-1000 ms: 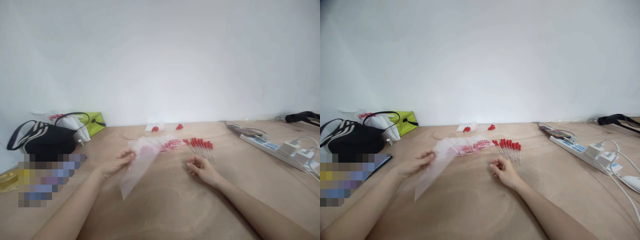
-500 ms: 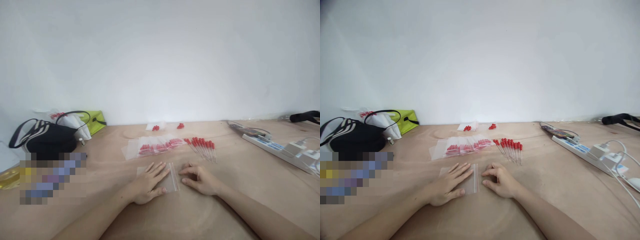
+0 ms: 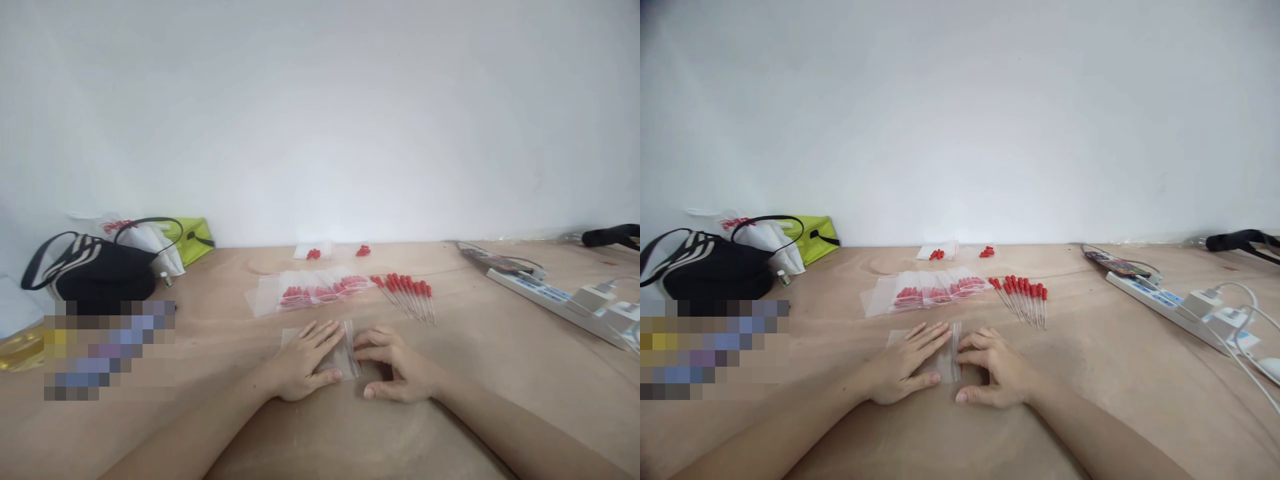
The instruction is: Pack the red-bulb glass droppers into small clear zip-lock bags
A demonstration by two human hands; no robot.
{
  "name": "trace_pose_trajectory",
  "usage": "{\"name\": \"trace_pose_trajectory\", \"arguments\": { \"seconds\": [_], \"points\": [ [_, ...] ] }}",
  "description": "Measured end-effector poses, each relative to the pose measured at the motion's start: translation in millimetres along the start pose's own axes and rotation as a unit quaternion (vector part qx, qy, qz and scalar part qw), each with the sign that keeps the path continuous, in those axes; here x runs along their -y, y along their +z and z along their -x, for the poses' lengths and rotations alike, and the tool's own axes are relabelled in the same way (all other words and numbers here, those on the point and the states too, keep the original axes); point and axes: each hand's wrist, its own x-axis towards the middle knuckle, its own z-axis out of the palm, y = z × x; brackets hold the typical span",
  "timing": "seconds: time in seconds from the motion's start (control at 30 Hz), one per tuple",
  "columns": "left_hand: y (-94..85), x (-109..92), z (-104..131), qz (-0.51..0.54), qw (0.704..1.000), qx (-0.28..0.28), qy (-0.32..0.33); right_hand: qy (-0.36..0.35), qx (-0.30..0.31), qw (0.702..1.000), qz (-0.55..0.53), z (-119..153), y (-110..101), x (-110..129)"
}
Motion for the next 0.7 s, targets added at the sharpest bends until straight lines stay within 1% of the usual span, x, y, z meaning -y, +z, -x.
{"name": "trace_pose_trajectory", "arguments": {
  "seconds": [0.13, 0.23, 0.37, 0.57, 0.7],
  "points": [
    [2.4, 1.9, 0.6, 0.023, 0.999, -0.031, 0.022, -0.037, 0.032, 0.999, -0.003, -5.2, 2.2, 1.8],
    [3.8, 3.5, 0.5, 0.031, 0.998, -0.041, 0.032, -0.043, 0.048, 0.998, 0.001, -6.9, 2.7, 2.4],
    [3.4, 3.0, 0.3, 0.040, 0.998, -0.042, 0.032, -0.024, 0.068, 0.997, 0.012, -6.9, 1.1, 4.4],
    [1.8, 2.1, 1.3, 0.048, 0.998, -0.031, 0.019, 0.013, 0.052, 0.998, 0.019, -11.2, 0.4, 7.5],
    [0.6, 0.9, 2.3, 0.058, 0.997, -0.042, 0.022, 0.018, 0.055, 0.997, 0.042, -13.7, 1.6, 8.1]
  ]
}}
